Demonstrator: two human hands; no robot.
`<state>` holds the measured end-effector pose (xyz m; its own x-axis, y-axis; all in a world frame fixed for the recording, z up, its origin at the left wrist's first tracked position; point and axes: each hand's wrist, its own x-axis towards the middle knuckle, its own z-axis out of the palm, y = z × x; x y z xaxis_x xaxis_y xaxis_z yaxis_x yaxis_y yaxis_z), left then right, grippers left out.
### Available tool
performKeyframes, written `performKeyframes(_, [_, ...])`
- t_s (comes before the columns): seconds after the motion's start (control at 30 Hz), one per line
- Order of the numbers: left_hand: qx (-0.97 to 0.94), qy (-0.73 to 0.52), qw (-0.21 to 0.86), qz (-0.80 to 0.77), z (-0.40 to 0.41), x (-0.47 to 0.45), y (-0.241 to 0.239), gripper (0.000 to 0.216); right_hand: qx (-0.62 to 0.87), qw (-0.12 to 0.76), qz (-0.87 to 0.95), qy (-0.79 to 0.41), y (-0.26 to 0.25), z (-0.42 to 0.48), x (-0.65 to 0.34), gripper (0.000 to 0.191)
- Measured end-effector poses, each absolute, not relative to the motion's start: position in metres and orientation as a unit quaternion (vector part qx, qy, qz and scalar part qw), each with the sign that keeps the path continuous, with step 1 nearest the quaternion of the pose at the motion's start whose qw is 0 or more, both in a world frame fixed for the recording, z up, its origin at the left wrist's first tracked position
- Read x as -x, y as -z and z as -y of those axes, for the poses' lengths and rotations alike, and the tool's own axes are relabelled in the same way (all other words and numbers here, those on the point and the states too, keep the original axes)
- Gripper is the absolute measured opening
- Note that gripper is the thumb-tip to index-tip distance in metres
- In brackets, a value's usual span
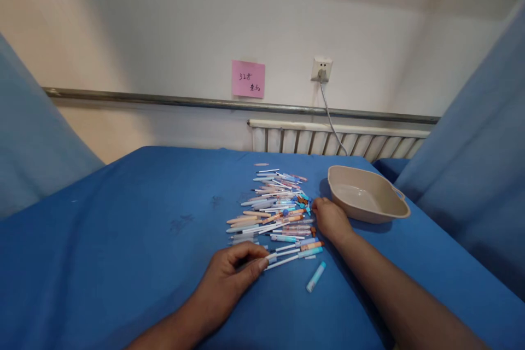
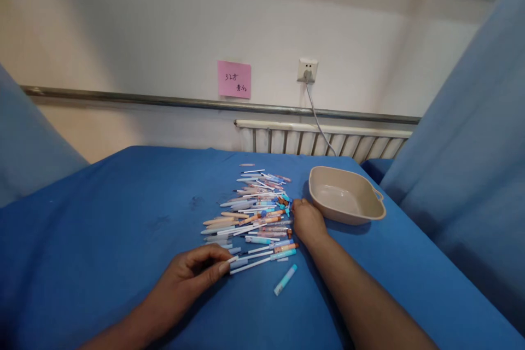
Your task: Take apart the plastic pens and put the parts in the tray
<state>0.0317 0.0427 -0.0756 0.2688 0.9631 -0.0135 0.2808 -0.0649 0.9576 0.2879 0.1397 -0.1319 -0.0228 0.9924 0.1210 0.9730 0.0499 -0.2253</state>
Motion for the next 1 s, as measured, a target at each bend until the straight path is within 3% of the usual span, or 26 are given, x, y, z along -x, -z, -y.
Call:
performKeyframes(0.3, [-0.634, -0.423, 0.511, -0.398, -0.042, -0.024, 0.077, 0.009, 0.675, 0.152, 0.721, -0.046, 0.13, -0.133, -0.284, 0.026])
performKeyframes(0.57, [-0.661, -0.471, 0.467, -0.35, -0.037, -0.02, 0.071, 0.007, 0.633, 0.246, 0.731, -0.066, 0.127, -0.125, -0.282, 0.027])
performKeyframes(0.67, [-0.673, -0.461, 0.457, -0.355, -0.036, -0.021, 0.069, 0.011, 0.59, 0.321, 0.736, -0.086, 0.124, -0.118, -0.279, 0.021])
performKeyframes(0.83, [-0.68, -0.452, 0.453, -0.359, -0.037, -0.021, 0.07, 0.01, 0.506, 0.492, 0.651, -0.279, 0.105, -0.091, -0.258, 0.022])
performKeyframes(1.0, [-0.679, -0.445, 0.458, -0.363, -0.038, -0.021, 0.071, 0.007, 0.398, 0.532, 0.568, -0.486, 0.08, -0.051, -0.227, 0.016])
